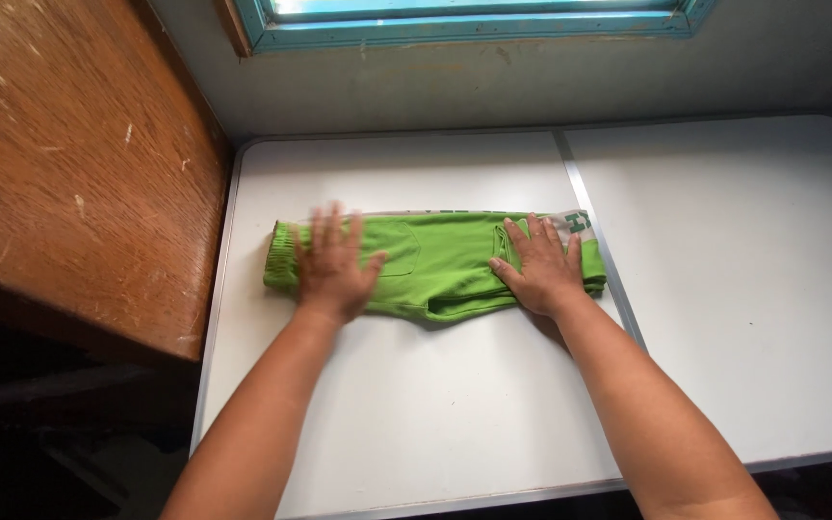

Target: The person picks up a green pair of shorts from a red chair, turns them inside out, and folds them neatly on a white surface. The folded shorts are then placed on the surface.

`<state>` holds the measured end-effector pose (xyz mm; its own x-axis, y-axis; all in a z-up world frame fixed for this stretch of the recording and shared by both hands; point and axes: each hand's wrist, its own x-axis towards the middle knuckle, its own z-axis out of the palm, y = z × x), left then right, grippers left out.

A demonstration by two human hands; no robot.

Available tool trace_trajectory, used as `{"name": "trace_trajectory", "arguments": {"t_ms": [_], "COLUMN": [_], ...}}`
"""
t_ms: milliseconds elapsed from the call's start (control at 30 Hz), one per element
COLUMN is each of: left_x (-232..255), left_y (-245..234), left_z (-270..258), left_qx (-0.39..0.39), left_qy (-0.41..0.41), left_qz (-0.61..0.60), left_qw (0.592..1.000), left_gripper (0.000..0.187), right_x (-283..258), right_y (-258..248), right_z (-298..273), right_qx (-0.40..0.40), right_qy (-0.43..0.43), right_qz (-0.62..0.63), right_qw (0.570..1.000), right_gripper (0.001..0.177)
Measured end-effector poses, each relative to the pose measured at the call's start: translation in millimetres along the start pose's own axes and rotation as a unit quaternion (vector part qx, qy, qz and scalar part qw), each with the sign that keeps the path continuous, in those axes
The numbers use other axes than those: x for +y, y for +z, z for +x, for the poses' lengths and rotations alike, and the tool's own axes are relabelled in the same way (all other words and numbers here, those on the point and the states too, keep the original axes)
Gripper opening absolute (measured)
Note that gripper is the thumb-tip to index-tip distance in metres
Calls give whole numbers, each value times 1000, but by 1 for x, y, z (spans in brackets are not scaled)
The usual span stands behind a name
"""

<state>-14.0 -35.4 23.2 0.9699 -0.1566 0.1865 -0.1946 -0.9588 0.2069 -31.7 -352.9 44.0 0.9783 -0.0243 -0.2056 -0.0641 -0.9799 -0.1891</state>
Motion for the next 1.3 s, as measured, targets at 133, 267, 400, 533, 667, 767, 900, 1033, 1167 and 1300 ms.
{"name": "trace_trajectory", "arguments": {"t_ms": [133, 267, 400, 533, 667, 767, 900, 1033, 1167, 1300], "left_x": [51, 72, 74, 80, 79, 77, 74, 90, 99, 76], "left_y": [-3, 15, 19, 7, 9, 2, -4, -5, -6, 1], "left_z": [-15, -25, -32, -31, -27, -27, -28, -16, 2, 11], "left_qx": [-70, -179, -185, -228, -254, -244, -138, -78, -156, -93], "left_qy": [89, 169, 222, 224, 198, 170, 117, 81, -91, -211], "left_qz": [-38, 29, 72, 65, 26, -58, -226, -407, -739, -841], "left_qw": [993, 969, 955, 945, 947, 953, 957, 906, 649, 490], "left_gripper": [80, 88, 81, 76, 80, 78, 75, 68, 69, 32], "right_x": [12, 63, 122, 113, 135, 114, 65, -9, -73, -122], "right_y": [-7, -1, 15, 0, 20, -8, -49, -72, -56, -73], "right_z": [8, 26, 45, 32, 55, 44, 32, 15, 6, -27], "right_qx": [-19, 121, 144, 77, 85, 68, 56, 70, -13, -124], "right_qy": [7, 115, 217, 235, 247, 224, 145, 61, -23, -83], "right_qz": [87, 245, 151, 182, 311, 456, 529, 504, 512, 538], "right_qw": [996, 955, 954, 952, 914, 859, 835, 859, 859, 830], "right_gripper": [73, 64, 87, 80, 55, 47, 42, 37, 55, 48]}}
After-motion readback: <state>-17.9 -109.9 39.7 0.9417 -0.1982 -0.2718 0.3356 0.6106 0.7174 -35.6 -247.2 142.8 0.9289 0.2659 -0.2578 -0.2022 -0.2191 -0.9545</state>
